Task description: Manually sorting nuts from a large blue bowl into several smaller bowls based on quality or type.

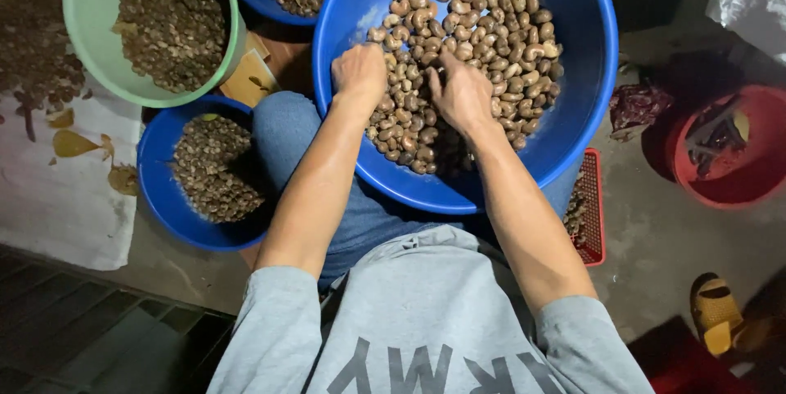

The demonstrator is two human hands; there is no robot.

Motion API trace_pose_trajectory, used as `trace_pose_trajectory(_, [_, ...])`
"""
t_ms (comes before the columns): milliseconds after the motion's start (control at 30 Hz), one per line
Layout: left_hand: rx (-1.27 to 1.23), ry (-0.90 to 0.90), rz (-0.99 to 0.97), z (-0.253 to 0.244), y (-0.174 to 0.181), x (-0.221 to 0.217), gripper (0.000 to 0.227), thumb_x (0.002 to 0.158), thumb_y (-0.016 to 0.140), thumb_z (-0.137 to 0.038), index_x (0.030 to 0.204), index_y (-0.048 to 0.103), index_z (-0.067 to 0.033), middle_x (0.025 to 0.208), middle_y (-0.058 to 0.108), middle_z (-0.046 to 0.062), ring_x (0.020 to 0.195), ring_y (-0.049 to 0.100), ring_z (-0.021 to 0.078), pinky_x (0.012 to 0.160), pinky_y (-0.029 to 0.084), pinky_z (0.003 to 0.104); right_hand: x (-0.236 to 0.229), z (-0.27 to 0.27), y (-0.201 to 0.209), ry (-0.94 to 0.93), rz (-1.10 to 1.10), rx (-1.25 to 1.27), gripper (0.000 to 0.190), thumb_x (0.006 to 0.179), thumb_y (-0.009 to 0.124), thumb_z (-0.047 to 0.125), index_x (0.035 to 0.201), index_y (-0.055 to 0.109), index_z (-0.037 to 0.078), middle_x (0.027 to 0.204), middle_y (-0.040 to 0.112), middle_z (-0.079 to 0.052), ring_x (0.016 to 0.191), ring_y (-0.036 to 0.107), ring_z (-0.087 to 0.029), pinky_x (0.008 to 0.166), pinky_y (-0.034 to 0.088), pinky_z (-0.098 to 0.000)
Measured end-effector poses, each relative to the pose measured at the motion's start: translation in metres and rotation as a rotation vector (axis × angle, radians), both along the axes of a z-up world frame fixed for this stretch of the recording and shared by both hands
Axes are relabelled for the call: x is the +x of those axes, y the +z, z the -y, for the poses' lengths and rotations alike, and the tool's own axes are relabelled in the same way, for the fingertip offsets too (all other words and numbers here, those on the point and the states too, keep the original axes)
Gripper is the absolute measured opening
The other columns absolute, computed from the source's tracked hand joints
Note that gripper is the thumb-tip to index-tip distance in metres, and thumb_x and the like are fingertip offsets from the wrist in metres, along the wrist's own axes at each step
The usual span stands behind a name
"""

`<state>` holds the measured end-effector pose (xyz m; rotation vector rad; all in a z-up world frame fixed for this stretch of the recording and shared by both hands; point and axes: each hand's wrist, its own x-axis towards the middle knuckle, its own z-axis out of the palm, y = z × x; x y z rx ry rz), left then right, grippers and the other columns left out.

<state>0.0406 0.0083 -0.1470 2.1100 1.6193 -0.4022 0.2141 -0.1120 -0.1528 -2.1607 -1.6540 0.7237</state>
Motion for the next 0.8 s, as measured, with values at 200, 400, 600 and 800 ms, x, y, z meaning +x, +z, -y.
trace_pose_trajectory(200, [0.044,0.023,0.033,-0.001,-0.001,0.004,0.026,0.091,0.056,-0.007,0.09,0.081,-0.0103,0.091,0.077,0.017,0.097,0.075,0.0403,0.08,0.06,0.056,0.001,0.002,0.0,-0.055,-0.015,0.028,0.018,0.101,0.06,0.03,0.111,0.069,0.017,0.09,0.075,-0.02,0.091,0.072,-0.047,0.078,0.056,-0.0601])
trace_pose_trajectory(400, [0.016,0.064,0.053,-0.005,-0.011,0.005,0.016,0.087,0.067,-0.009,0.097,0.079,-0.0044,0.099,0.077,0.021,0.101,0.073,0.045,0.082,0.06,0.061,0.001,0.003,-0.011,-0.054,-0.008,0.034,0.019,0.099,0.062,0.032,0.11,0.068,0.018,0.092,0.075,-0.019,0.092,0.072,-0.046,0.079,0.056,-0.0591])
trace_pose_trajectory(600, [0.029,0.089,0.185,0.007,0.048,0.008,0.051,0.096,0.069,-0.018,0.135,0.051,0.011,0.078,0.07,0.008,0.052,0.066,0.0169,0.044,0.056,0.023,-0.006,0.006,0.032,-0.013,0.011,0.149,0.043,0.092,0.07,0.007,0.133,0.064,-0.003,0.109,0.077,-0.021,0.083,0.075,-0.034,0.082,0.064,-0.0478])
trace_pose_trajectory(800, [-0.439,0.647,1.148,0.017,0.122,-0.007,0.019,0.095,0.047,-0.015,0.099,0.062,-0.0033,0.072,0.061,0.004,0.042,0.037,0.0048,0.032,0.026,0.02,-0.011,0.007,0.041,0.15,-0.014,0.051,0.046,0.091,0.064,0.006,0.136,0.064,0.009,0.07,0.07,-0.017,0.057,0.065,-0.032,0.056,0.055,-0.0487])
